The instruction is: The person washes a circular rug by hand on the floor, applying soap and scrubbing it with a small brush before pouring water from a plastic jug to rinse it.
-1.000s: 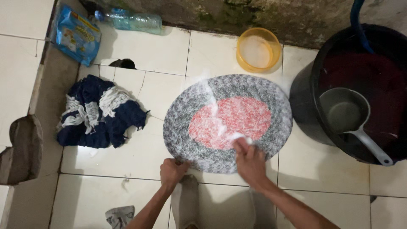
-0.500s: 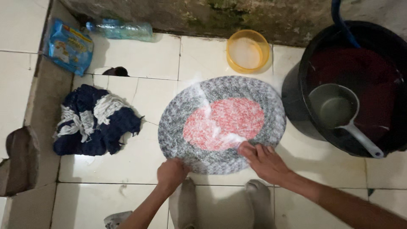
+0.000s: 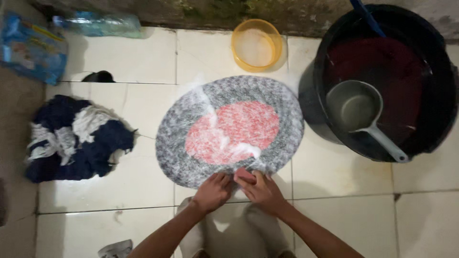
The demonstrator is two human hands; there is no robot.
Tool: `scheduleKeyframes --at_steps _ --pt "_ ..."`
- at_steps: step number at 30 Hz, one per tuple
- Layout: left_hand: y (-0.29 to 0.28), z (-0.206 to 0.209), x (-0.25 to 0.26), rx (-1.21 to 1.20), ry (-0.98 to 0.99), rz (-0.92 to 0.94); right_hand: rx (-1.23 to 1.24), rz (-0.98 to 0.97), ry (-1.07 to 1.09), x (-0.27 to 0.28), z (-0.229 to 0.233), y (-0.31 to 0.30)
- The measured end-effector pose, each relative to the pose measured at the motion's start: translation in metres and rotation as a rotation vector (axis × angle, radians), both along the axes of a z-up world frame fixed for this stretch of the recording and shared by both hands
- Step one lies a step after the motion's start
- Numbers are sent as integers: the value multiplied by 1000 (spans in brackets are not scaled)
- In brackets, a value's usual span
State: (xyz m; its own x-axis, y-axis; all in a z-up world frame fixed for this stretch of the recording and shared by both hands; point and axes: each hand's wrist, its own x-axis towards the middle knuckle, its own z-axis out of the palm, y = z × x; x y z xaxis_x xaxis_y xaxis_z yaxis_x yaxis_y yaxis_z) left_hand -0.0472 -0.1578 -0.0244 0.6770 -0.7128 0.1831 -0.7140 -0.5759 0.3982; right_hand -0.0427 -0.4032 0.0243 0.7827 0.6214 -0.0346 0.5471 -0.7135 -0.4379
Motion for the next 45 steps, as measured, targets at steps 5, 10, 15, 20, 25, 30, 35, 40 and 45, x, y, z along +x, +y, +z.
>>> scheduleKeyframes --at_steps 5,10,15,20,25,30,35,40,45 --pt "-5 1 -1 -40 25 53 178 -443 225 16 -21 -41" --pt "-8 10 3 120 7 56 -93 -538 -166 31 -9 -45" --pt "-7 20 8 -80 68 105 19 -7 -217 -4 -8 -2" --pt "-5 19 12 -153 259 193 -74 -363 -370 22 -22 -55" --pt "-8 7 19 -227 373 371 167 -695 68 16 -15 -40" --pt "-8 12 23 -187 558 484 76 56 -250 2 -18 -5" --pt "-9 17 19 -296 453 520 -107 -494 63 39 -28 -39" --pt "-11 19 22 -317 465 538 17 -501 129 32 -18 -11" --pt "-10 44 24 -84 461 780 -90 -44 61 9 -31 26"
